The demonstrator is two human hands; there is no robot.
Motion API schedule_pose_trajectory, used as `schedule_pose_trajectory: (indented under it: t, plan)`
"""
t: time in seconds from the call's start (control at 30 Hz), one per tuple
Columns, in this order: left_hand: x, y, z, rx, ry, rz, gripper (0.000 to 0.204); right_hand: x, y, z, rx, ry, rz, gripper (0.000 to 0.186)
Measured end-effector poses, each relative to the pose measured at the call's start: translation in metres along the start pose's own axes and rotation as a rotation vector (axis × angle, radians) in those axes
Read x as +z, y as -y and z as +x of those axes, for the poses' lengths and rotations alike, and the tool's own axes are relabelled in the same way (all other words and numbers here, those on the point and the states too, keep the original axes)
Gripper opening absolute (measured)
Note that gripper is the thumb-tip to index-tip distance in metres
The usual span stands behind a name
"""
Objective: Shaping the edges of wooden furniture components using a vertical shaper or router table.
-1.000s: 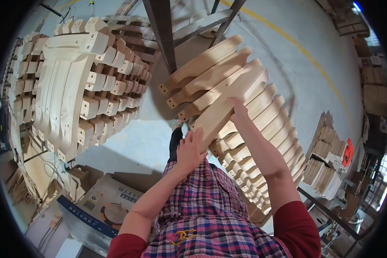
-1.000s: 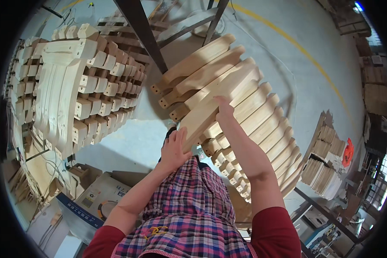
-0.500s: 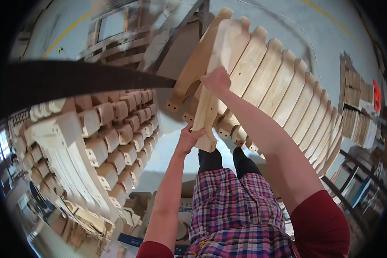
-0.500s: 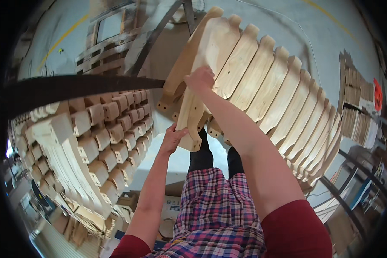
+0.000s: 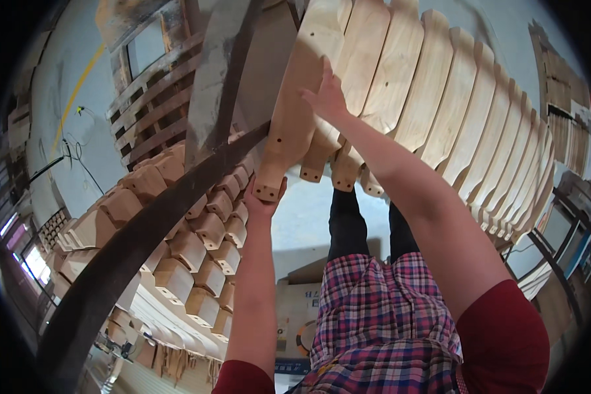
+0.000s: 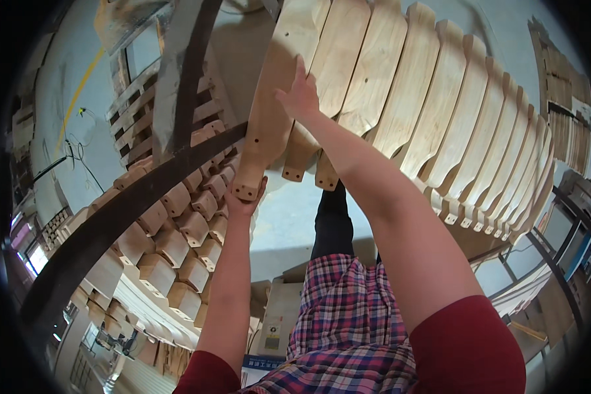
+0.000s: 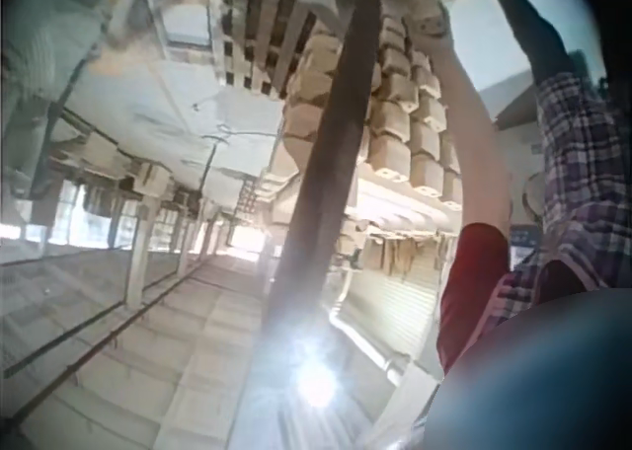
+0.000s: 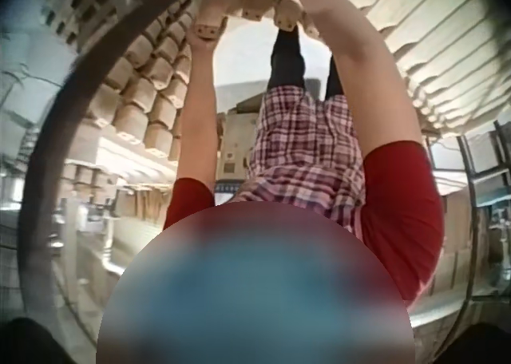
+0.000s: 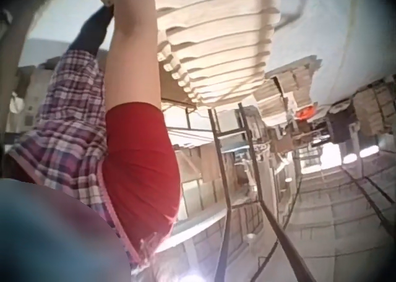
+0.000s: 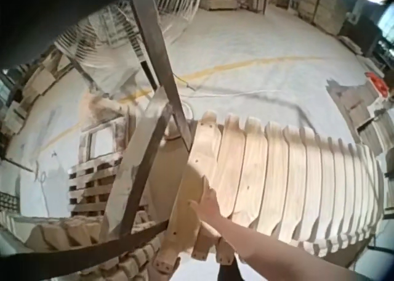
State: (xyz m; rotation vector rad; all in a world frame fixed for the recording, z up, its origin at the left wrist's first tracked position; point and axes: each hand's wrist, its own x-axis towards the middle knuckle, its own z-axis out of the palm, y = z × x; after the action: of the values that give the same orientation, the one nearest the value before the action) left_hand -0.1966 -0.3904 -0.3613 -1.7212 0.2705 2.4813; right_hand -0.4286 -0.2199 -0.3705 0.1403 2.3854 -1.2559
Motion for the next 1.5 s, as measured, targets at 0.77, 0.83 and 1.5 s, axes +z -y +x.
schedule_pose_trajectory:
  t: [0.77, 0.83, 1.5]
  plan:
    - [0.020, 0.012, 0.022, 0.098, -0.020, -0.134, 0.039, -0.006, 0.005, 0.035, 0.028, 0.027, -0.212, 0.088]
    - [0.016, 0.008, 0.025, 0.109, -0.019, -0.126, 0.044, -0.005, 0.008, 0.032, 0.037, 0.028, -0.198, 0.087]
    - [0.011, 0.002, 0.015, -0.053, -0.091, -0.085, 0.042, 0.000, -0.013, 0.023, -0.121, -0.036, -0.130, 0.087]
